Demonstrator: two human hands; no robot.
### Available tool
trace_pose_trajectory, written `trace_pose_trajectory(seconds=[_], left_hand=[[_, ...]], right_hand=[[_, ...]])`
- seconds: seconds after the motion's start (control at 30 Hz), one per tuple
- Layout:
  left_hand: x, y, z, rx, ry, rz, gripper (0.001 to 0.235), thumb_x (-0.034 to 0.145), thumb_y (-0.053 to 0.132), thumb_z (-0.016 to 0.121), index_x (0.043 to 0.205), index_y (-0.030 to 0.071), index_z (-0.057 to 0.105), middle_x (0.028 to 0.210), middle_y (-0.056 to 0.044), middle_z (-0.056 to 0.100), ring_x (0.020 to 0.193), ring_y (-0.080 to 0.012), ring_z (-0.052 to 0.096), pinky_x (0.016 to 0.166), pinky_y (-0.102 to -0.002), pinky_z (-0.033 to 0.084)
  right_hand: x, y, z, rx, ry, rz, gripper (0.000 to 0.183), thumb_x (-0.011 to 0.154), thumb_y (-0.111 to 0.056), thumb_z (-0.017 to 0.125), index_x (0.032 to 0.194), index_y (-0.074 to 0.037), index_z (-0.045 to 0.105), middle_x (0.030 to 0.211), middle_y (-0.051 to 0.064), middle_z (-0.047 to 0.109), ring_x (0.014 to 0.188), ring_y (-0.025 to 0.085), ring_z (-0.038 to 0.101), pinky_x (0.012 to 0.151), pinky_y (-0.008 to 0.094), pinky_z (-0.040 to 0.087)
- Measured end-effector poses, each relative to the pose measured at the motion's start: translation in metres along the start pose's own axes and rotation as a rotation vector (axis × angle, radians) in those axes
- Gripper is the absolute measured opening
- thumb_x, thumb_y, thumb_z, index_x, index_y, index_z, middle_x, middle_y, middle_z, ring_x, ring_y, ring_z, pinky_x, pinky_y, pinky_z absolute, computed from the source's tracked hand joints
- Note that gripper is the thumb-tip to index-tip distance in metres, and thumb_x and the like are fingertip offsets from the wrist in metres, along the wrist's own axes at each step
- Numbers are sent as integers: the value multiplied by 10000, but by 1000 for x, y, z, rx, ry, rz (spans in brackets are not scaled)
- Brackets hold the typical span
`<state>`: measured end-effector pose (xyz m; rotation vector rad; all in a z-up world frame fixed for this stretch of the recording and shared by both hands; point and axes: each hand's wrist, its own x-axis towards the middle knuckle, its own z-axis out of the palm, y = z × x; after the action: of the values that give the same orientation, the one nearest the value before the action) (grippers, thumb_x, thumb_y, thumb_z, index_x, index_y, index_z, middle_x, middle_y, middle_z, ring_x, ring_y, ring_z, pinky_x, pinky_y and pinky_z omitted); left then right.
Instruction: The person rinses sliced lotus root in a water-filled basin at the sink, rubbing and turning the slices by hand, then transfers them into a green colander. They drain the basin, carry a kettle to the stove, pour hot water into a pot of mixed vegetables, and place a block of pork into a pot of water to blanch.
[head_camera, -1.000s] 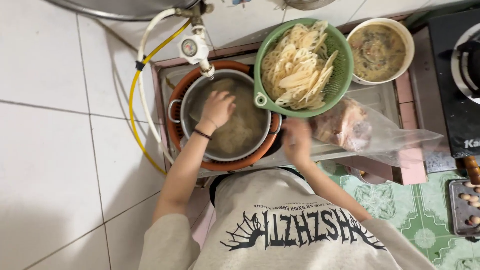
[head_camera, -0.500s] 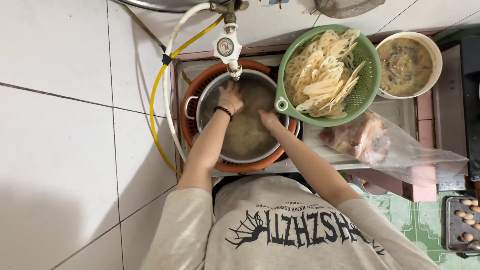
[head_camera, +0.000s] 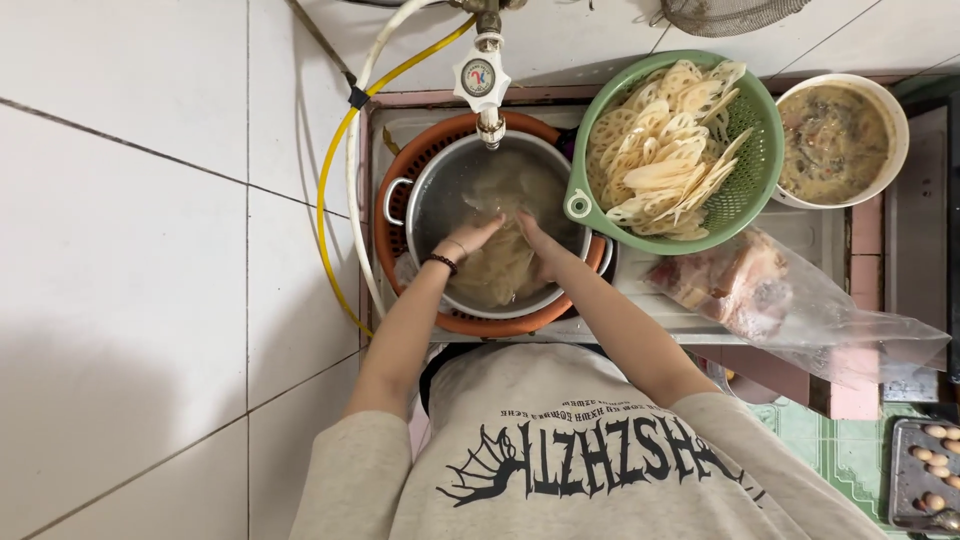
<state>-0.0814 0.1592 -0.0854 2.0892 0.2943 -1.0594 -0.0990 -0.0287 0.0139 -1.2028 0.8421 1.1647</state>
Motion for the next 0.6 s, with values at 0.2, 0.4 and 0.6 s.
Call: trace_pose_trajectory(seconds=[0.2, 0.4, 0.6], left_hand=[[-10, 24, 26, -545, -53, 159, 1030, 802, 759, 564, 1587, 135, 331, 1552, -140, 443, 1435, -271, 409, 1152, -419, 347], [4, 26, 26, -549, 41, 216, 922, 876, 620, 639, 1572, 68, 393, 1464, -173, 593, 1323, -267, 583, 1093, -364, 455], [-4, 25, 18, -887, -2, 511, 824, 909, 344, 731, 1550, -14, 356, 1421, -181, 606, 1296, -250, 605, 1058, -330, 500]], right_hand=[[42, 12, -13, 87, -75, -30, 1075, 798, -876, 470, 1554, -116, 399, 1588, 202, 440, 1446, 424, 412, 1153, 695, 273], [37, 2, -22, 180, -152, -169, 853, 868, -749, 497, 1435, -113, 553, 1419, 139, 612, 1306, 344, 567, 1102, 605, 409], [18, -4, -22, 224, -173, -303, 602, 966, -537, 571, 1384, -104, 557, 1345, 122, 649, 1213, 293, 643, 1023, 514, 523]])
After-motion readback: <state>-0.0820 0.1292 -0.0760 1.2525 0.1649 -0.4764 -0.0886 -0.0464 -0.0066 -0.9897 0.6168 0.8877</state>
